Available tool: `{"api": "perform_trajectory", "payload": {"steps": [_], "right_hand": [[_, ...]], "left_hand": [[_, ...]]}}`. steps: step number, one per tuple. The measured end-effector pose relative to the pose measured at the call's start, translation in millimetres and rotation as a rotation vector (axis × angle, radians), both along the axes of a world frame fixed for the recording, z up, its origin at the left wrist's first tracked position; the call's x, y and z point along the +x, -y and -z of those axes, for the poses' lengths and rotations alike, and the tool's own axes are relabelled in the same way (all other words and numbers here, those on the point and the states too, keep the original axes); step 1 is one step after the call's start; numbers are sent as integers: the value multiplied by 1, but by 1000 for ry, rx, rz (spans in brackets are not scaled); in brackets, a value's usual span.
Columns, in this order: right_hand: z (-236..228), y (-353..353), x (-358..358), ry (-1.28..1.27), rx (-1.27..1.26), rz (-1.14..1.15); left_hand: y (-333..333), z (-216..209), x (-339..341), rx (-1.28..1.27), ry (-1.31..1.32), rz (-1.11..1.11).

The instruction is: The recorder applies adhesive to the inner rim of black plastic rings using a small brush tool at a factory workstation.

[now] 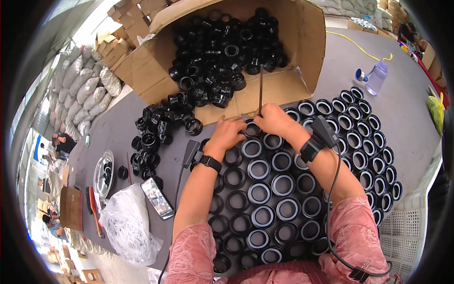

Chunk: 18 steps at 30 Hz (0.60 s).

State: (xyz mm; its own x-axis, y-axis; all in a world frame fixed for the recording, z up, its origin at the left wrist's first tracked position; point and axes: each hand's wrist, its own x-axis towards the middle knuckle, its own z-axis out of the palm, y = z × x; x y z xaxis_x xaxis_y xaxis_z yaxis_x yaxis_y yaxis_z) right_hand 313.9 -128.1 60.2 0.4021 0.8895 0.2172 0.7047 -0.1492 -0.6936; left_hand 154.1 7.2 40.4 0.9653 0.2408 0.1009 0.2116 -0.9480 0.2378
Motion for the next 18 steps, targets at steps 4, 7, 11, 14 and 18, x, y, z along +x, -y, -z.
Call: {"api": "perform_trajectory", "payload": {"steps": [4, 7, 11, 14, 18], "right_hand": [[5, -11, 3, 151, 84, 52], [21, -15, -4, 77, 239, 61], [33, -10, -21, -108, 243, -10], [29, -3, -13, -174, 186, 29], [17, 22, 15, -422, 398, 154]], "left_hand": [[-4, 10, 2, 7, 45, 13], [-5, 10, 3, -35, 75, 22], [-9, 1, 4, -59, 5, 1], [-5, 0, 6, -44, 9, 10], [-4, 6, 9, 98, 177, 97]]}}
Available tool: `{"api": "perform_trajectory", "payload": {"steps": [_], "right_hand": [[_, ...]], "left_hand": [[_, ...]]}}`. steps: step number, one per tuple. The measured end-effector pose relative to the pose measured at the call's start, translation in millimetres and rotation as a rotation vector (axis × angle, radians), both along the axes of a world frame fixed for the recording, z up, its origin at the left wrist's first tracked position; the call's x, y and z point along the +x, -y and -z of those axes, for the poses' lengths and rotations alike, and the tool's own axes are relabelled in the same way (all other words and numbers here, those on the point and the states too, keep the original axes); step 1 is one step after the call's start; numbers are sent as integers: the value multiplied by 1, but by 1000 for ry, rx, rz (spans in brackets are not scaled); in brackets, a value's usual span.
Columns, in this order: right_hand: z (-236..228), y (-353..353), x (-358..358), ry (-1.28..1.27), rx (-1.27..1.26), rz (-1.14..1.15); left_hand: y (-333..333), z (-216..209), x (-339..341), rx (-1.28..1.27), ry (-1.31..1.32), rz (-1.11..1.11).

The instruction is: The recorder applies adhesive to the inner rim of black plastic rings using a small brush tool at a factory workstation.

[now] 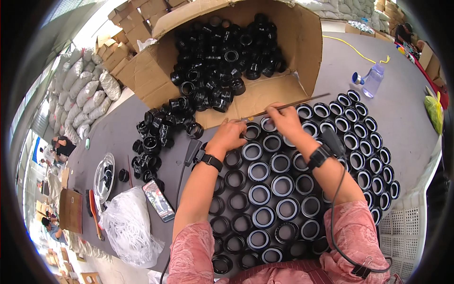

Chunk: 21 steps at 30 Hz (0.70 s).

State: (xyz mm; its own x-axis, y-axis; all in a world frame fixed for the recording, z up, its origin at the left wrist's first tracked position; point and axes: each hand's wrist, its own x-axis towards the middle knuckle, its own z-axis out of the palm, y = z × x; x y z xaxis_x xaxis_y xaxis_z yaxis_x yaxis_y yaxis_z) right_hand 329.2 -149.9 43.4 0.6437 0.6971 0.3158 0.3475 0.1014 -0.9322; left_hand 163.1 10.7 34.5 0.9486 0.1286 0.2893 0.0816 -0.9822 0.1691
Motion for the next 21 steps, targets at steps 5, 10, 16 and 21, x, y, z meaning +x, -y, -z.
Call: {"api": "perform_trajectory", "payload": {"steps": [5, 10, 16, 21], "right_hand": [[-25, 67, -1, -189, -11, -6], [-23, 105, -1, -342, 23, -10], [-18, 115, -8, -347, 56, -61], [-18, 112, -15, -400, 43, -94]], "left_hand": [[-12, -14, 9, -323, -177, -50], [-4, -33, 12, -185, -92, -159], [20, -46, 25, 262, -242, 19], [27, -48, 32, 99, -325, -32]]}}
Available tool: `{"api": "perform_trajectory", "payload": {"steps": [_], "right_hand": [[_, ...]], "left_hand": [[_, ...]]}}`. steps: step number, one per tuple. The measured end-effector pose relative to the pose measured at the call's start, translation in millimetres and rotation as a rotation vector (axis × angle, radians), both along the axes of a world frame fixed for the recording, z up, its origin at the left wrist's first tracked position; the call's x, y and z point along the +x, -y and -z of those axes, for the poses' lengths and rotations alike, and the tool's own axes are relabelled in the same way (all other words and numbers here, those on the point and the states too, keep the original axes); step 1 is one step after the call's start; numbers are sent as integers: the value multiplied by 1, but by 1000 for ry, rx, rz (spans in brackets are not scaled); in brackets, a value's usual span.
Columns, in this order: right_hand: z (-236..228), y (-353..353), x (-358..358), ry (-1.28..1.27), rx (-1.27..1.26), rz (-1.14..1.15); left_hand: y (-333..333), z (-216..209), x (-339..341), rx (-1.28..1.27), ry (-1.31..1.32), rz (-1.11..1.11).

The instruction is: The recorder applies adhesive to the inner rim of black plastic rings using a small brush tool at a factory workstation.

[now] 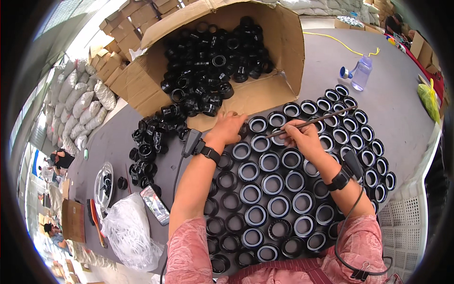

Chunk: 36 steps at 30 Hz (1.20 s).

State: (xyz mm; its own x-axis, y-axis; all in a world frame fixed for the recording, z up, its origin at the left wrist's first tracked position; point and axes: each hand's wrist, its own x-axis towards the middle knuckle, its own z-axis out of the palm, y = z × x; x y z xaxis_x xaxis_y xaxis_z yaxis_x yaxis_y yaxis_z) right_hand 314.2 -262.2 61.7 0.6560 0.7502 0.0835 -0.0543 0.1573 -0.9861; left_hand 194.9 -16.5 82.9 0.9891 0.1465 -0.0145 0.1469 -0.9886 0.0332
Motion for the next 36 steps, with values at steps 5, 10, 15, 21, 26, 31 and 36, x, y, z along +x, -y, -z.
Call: {"api": "perform_trajectory", "payload": {"steps": [5, 10, 15, 21, 26, 31, 36], "right_hand": [[5, 1, 5, -2, 3, -11], [6, -6, 10, -29, -18, 6], [13, -34, 29, 107, -99, 119], [27, -72, 34, 417, -239, 62], [36, -88, 27, 500, -287, 63], [31, -92, 32, 518, -296, 4], [18, -95, 53, 952, -314, 108]], "left_hand": [[-18, 12, -2, -342, -114, -78], [-28, 42, -13, -382, 120, 22], [-15, 28, 0, -579, 238, -171], [-3, 48, 9, -209, 323, 15], [0, 54, 14, -213, 286, 0], [1, 57, 12, -189, 324, -2], [0, 61, 15, -229, 316, 4]]}}
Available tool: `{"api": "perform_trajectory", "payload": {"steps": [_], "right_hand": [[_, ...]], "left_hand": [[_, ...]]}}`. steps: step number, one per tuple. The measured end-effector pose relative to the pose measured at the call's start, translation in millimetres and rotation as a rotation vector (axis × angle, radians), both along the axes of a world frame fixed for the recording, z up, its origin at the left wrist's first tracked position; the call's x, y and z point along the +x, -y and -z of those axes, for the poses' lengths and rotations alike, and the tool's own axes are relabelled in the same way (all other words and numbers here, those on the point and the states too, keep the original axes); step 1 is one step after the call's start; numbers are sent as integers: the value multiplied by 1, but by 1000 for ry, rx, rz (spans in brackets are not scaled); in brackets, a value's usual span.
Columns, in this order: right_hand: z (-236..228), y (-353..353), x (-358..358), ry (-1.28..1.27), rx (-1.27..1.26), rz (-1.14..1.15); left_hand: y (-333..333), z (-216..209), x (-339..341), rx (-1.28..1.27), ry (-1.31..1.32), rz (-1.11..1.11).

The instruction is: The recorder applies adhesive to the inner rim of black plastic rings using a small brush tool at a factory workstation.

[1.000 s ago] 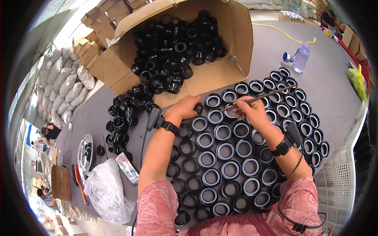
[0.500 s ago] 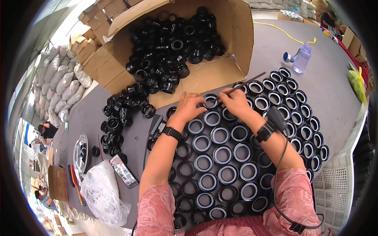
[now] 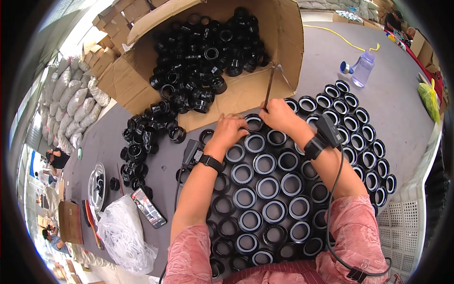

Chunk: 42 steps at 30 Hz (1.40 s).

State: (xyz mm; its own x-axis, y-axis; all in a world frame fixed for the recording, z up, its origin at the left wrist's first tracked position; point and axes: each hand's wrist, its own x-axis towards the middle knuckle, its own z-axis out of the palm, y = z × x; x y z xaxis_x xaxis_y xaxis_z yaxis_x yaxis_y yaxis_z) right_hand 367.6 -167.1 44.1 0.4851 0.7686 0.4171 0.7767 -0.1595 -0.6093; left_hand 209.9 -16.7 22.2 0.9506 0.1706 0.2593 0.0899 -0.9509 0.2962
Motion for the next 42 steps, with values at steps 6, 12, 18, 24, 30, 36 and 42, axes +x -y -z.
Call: {"api": "perform_trajectory", "payload": {"steps": [6, 12, 18, 24, 30, 36, 42], "right_hand": [[14, -6, -11, -113, 207, -16], [21, -12, -27, -198, 185, -115], [19, -1, -6, -320, 145, -1], [-6, 37, 0, -601, 344, 31], [2, 50, -1, -715, 337, 36], [1, 39, -20, -529, 149, 32], [2, 39, -61, -572, 100, -144]], "left_hand": [[-5, 4, 2, -74, 10, -6], [-6, 2, 0, -54, -9, -11], [4, 0, 3, 2, 17, -1], [-16, -3, 9, -238, -8, -134], [-16, 6, 30, -234, -29, -319], [-7, 9, 21, 106, -87, -340], [-12, -33, -39, -186, 87, -55]]}}
